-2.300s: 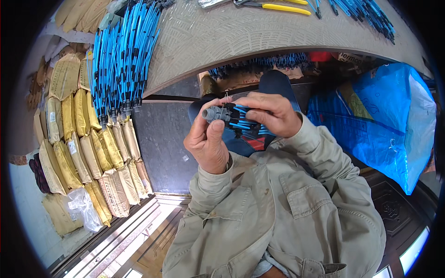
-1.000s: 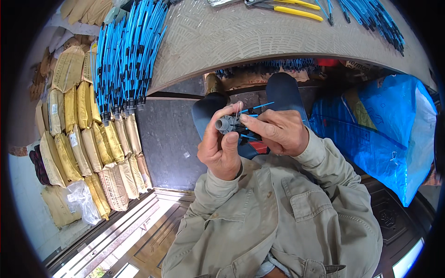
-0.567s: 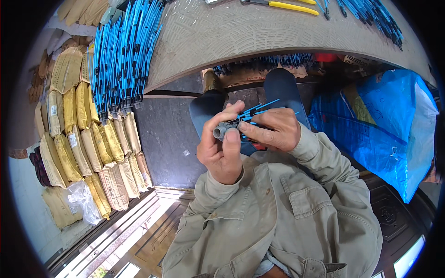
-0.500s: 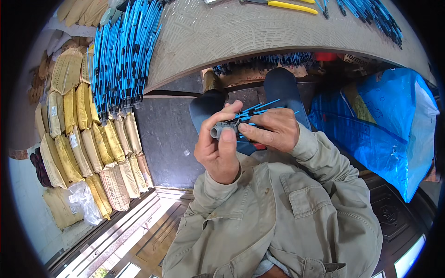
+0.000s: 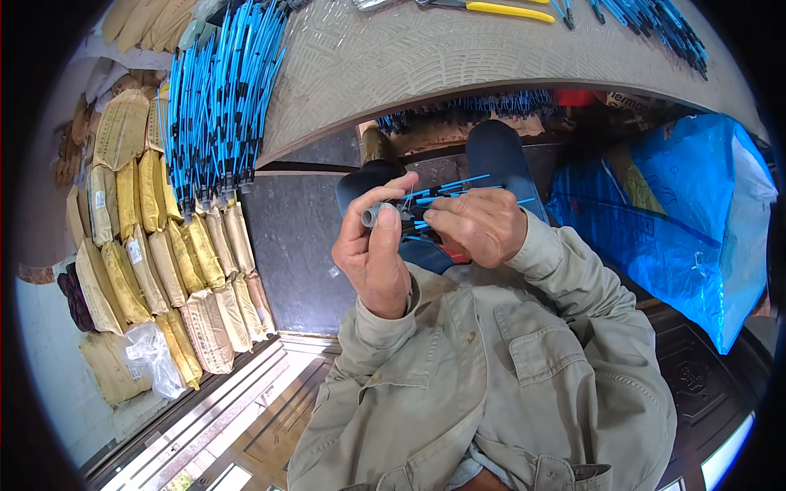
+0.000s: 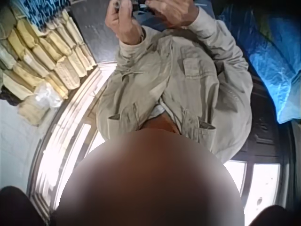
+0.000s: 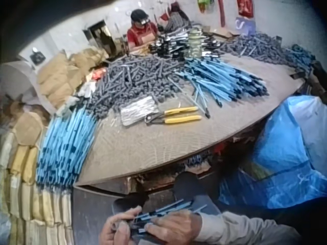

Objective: The person assembles plastic components by inserting blue tubes into central hubs, then bundles the finished units with rubber bands.

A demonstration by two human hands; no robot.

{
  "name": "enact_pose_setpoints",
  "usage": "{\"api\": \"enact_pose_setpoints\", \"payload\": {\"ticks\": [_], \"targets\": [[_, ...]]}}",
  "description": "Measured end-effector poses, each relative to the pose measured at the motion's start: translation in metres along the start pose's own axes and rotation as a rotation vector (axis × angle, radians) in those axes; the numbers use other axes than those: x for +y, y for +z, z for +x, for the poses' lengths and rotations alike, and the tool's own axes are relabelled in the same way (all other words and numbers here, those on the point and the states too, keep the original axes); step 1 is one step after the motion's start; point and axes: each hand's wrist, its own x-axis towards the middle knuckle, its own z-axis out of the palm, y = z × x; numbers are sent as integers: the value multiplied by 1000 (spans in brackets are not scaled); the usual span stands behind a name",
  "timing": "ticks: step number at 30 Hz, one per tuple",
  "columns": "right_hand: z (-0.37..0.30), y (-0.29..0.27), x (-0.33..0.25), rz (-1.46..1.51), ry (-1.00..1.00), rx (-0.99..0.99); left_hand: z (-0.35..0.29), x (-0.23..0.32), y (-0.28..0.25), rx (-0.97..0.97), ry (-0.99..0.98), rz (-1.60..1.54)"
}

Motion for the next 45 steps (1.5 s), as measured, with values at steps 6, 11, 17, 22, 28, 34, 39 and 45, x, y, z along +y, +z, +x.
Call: {"api": "enact_pose_setpoints", "payload": {"ticks": [6, 11, 17, 22, 28, 34, 39, 45], "targets": [[0, 0, 4, 100, 16, -29, 1, 1, -1, -14, -21, -21], [-3, 10, 6, 176, 119, 144, 4, -8, 3, -14, 102, 82], [7, 7, -7, 154, 324, 211, 2, -19, 9, 20, 351, 296], [7, 2, -15, 163, 401, 169, 3, -15, 14, 19, 339, 333], [6, 5, -15, 127, 447, 235, 1, -19, 16, 4, 357, 316], [8, 1, -16, 150, 472, 181, 2, -16, 17, -36, 322, 365], [5, 5, -16, 173, 481, 235, 3, -14, 18, -23, 329, 381], [0, 8, -15, 142, 447, 239, 3, -16, 17, -10, 364, 395]]}}
